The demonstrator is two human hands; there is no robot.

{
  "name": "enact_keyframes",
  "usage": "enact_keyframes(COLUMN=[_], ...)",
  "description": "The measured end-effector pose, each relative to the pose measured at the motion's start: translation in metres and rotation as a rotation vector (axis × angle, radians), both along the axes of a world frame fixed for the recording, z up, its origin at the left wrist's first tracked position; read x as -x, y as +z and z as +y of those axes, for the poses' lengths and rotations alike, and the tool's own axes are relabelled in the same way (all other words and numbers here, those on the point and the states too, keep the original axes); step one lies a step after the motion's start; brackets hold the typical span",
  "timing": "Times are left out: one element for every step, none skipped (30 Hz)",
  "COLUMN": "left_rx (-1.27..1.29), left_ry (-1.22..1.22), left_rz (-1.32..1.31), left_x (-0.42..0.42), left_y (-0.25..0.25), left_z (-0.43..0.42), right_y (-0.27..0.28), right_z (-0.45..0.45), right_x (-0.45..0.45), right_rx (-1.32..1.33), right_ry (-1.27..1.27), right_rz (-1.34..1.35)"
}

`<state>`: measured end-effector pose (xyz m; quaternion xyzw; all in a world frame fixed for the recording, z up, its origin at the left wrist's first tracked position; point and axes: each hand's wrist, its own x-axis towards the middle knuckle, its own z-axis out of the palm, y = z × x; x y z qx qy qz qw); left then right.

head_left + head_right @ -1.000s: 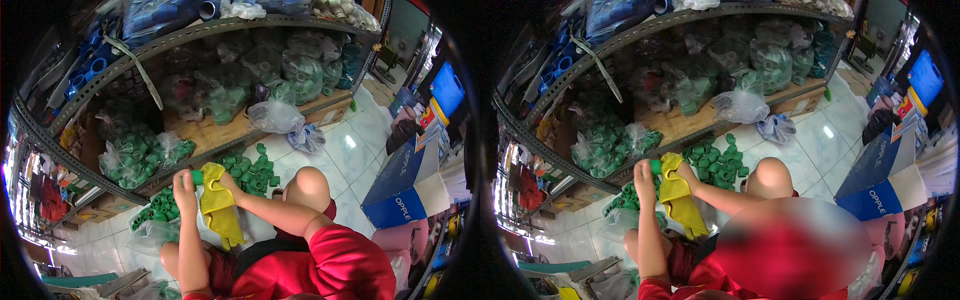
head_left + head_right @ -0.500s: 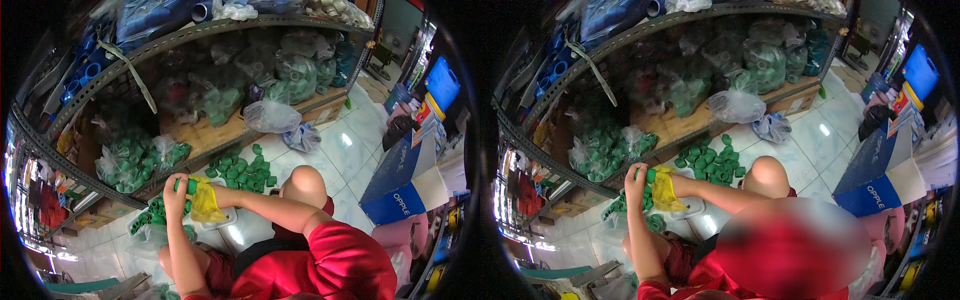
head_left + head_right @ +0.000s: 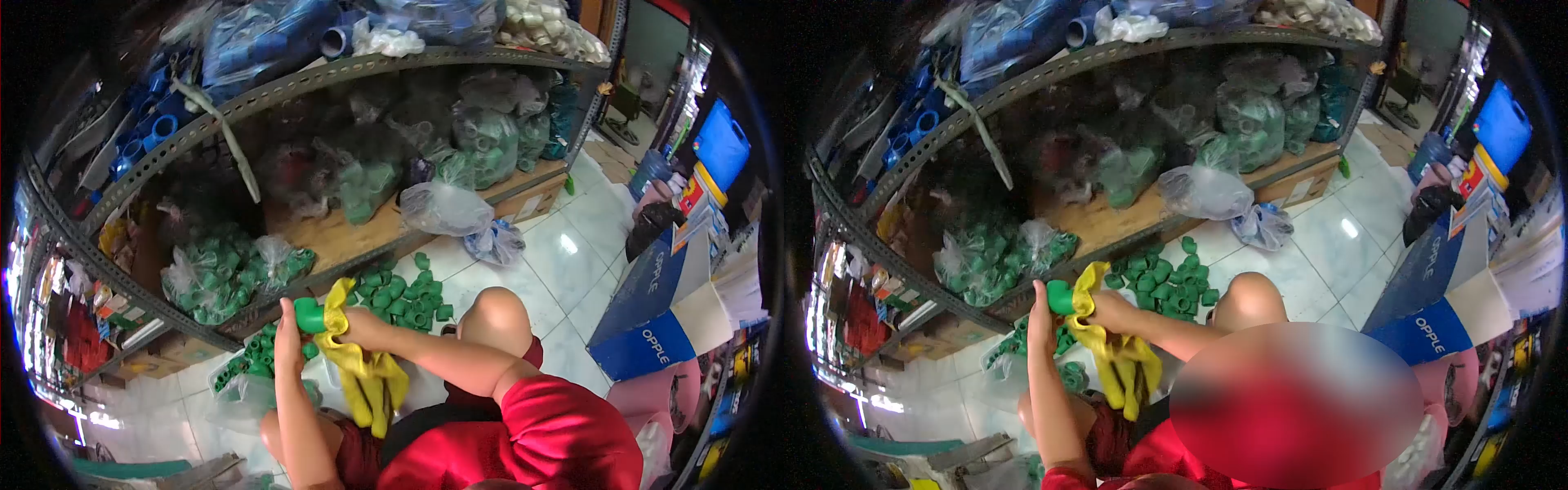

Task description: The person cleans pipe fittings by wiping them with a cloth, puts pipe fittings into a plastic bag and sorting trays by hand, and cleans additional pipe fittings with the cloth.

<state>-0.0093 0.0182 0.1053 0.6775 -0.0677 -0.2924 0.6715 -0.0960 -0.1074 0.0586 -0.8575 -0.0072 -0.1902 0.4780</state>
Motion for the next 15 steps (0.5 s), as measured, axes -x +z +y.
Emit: enact_keyframes(left_rx=[-0.047, -0.203, -0.057, 0.025, 0.031, 0.144, 0.173, 0.224, 0.197, 0.246, 0.298, 0.295, 0.35, 0.403, 0.395], left_ry=[-0.071, -0.032, -0.035, 0.013, 0.016, -0.05, -0.092, -0.141, -0.241, -0.265, -0.292, -0.279, -0.288, -0.294, -0.276], left_rz=[-0.058, -0.176, -0.279, -0.193, -0.214, -0.287, -0.306, -0.397, -0.405, -0.405, -0.401, -0.397, -0.403, -0.41, -0.412], left_x=[-0.003, 0.001, -0.012, -0.006, 0.0, -0.004, -0.004, -0.002, 0.0, -0.001, -0.002, -0.002, -0.002, -0.003, -0.006], left_y=[0.001, 0.001, -0.029, -0.024, -0.017, -0.024, -0.022, -0.013, 0.004, 0.004, 0.002, 0.001, 0.0, 0.0, -0.001], left_z=[0.003, 0.001, 0.001, -0.003, -0.005, -0.006, -0.007, -0.008, -0.007, -0.009, -0.01, -0.012, -0.012, -0.01, -0.007], right_y=[0.008, 0.014, 0.016, 0.012, 0.004, 0.002, 0.002, 0.007, 0.012, 0.004, 0.002, -0.002, -0.005, 0.013, 0.022], right_z=[-0.003, -0.001, 0.001, 0.002, 0.004, -0.001, -0.007, -0.01, -0.011, -0.011, -0.011, -0.012, -0.012, -0.007, -0.007], right_x=[0.002, 0.003, 0.002, 0.001, 0.0, -0.002, -0.006, -0.007, -0.008, -0.015, -0.015, -0.013, -0.012, -0.006, -0.004], right_rx=[0.125, 0.111, 0.098, -0.134, -0.371, -0.596, -0.817, -1.204, -1.59, -1.691, -1.692, -1.592, -1.491, -1.306, -1.309], right_ry=[0.02, 0.0, -0.013, 0.003, 0.017, 0.146, 0.269, 0.388, 0.494, 0.454, 0.462, 0.408, 0.358, 0.115, 0.13], right_rz=[0.096, 0.136, 0.177, 0.118, 0.073, 0.144, 0.215, 0.264, 0.31, 0.322, 0.334, 0.25, 0.171, 0.173, 0.186])
